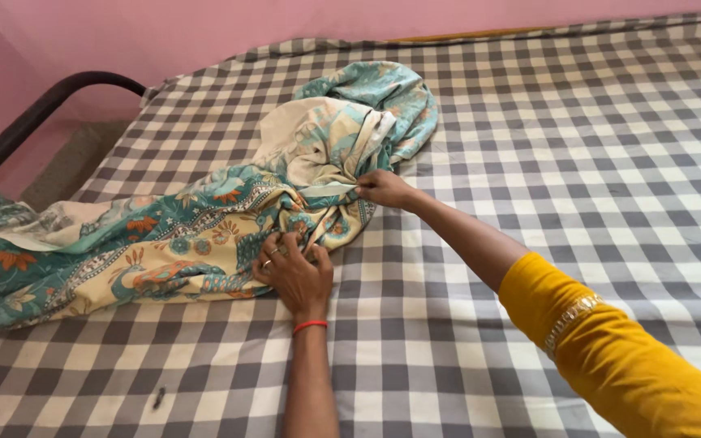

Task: The person picks up a patterned bedspread from the floor and spreads it across a bed. They then smooth the fabric and fold it several times by hand on the mattress.

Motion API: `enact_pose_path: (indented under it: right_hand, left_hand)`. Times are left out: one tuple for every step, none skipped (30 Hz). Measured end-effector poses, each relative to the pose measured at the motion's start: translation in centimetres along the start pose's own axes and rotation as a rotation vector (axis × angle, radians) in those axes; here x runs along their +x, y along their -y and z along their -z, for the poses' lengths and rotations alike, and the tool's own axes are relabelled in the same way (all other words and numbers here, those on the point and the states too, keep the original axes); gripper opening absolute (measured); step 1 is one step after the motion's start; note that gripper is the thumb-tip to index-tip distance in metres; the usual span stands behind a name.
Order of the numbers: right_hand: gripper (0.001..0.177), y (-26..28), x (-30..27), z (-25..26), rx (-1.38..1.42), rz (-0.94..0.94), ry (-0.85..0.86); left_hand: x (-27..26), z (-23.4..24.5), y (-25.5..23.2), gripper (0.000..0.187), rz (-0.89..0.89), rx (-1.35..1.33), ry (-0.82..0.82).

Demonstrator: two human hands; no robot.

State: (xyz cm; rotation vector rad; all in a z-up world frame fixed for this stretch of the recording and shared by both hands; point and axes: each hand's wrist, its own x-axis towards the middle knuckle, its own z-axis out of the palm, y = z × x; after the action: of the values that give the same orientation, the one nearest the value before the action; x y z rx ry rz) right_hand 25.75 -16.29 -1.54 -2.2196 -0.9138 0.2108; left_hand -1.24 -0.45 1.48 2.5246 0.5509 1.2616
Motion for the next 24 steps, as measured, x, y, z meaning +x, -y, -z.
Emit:
enact_pose_path:
  right_hand:
    - [0.030,0.2,-0.2,0.3,0.068,-0.019,0.017]
    - [0.029,0.5,-0.3,0.7,0.122,-0.033,-0.017]
    - [0.029,1.1,0.0,1.0,0.176,-0.048,-0.052]
    - [0.029,1.8,-0.6,0.8,0.231,-0.075,-0.079]
    - [0.029,2.9,-1.1,0.5,-0.002,0.055,-0.208]
    - [0.031,4.5,-1.2,0.9,-0.246,0.198,-0.338]
    - [0.023,6.4,-1.9,1.1,-0.251,0.405,-0.478]
    - [0.015,8.4,-2.7,1.4,-0.253,0.621,-0.607]
    - [0.017,10.3,-3.5,2.4,-0.217,0.606,-0.556]
    - [0.018,12.1,-4.1,3.0,-0.175,0.592,-0.506]
    - [0.019,13.8,-4.7,3.6,-0.132,0.577,-0.456]
    - [0.020,15.4,-4.9,4.3,-0.138,0.589,-0.334]
    - [0.021,16.8,-4.9,5.1,-0.144,0.601,-0.211]
    - [0.022,17.9,-4.9,5.9,-0.145,0.610,-0.092]
    - [0.024,18.6,-4.9,6.6,-0.125,0.546,0.035]
    - [0.027,19.1,-4.6,7.5,-0.111,0.486,0.159]
    - [0.029,19.3,-4.0,8.3,-0.097,0.425,0.283]
    - [0.034,19.0,-3.4,9.2,-0.064,0.424,0.250]
    - [0.048,18.2,-2.9,10.2,-0.031,0.424,0.217]
    - [0.066,17.0,-2.3,11.1,0.001,0.427,0.182]
    - [0.091,15.5,-1.6,12.0,-0.158,0.399,0.121]
    - [0.117,13.6,-1.0,12.5,-0.311,0.369,0.060]
    - [0.144,11.8,-0.1,12.6,-0.464,0.336,-0.004]
    - [0.149,9.8,0.7,12.2,-0.467,0.167,-0.025]
  left_hand:
    - [-0.1,0.1,0.1,0.034,-0.014,-0.019,-0.029]
    - [-0.4,0.1,-0.1,0.035,-0.028,-0.043,-0.050]
    - [-0.1,-0.1,-0.2,0.032,-0.021,-0.051,-0.035]
    - [0.0,-0.3,-0.1,0.029,-0.007,-0.059,-0.007]
    - [-0.2,-0.2,0.0,0.026,0.007,-0.066,0.022]
    - [-0.1,-0.1,-0.1,0.026,-0.015,-0.017,-0.001]
    - [0.0,0.1,-0.3,0.026,-0.036,0.032,-0.024]
    - [0.1,0.4,-0.7,0.026,-0.051,0.084,-0.050]
    - [0.3,0.7,-1.3,0.031,-0.088,0.059,-0.088]
    - [0.8,1.0,-1.6,0.036,-0.129,0.041,-0.125]
    - [1.3,1.3,-1.9,0.042,-0.170,0.024,-0.163]
    - [2.1,1.5,-2.0,0.058,-0.115,-0.069,-0.045]
    - [3.2,1.6,-1.9,0.075,-0.061,-0.163,0.073]
    - [4.3,1.5,-1.8,0.093,-0.011,-0.253,0.193]
    - [5.7,1.0,-1.6,0.065,-0.031,-0.232,0.213]
    - [7.5,0.6,-1.3,0.039,-0.053,-0.213,0.227]
    - [8.5,0.5,-1.0,0.020,-0.075,-0.195,0.241]
    - [9.3,1.1,-0.6,0.021,0.082,-0.511,0.323]
    - [10.4,2.3,0.1,0.022,0.241,-0.828,0.402]
    - [11.6,3.6,0.3,0.024,0.400,-1.144,0.477]
    - [13.1,5.1,0.2,0.023,0.285,-1.105,0.445]
    - [14.6,6.7,-0.1,0.023,0.174,-1.060,0.413]
    - [15.8,8.4,-0.5,0.021,0.169,-1.063,0.379]
    - [17.0,10.3,-0.7,0.024,0.163,-1.068,0.346]
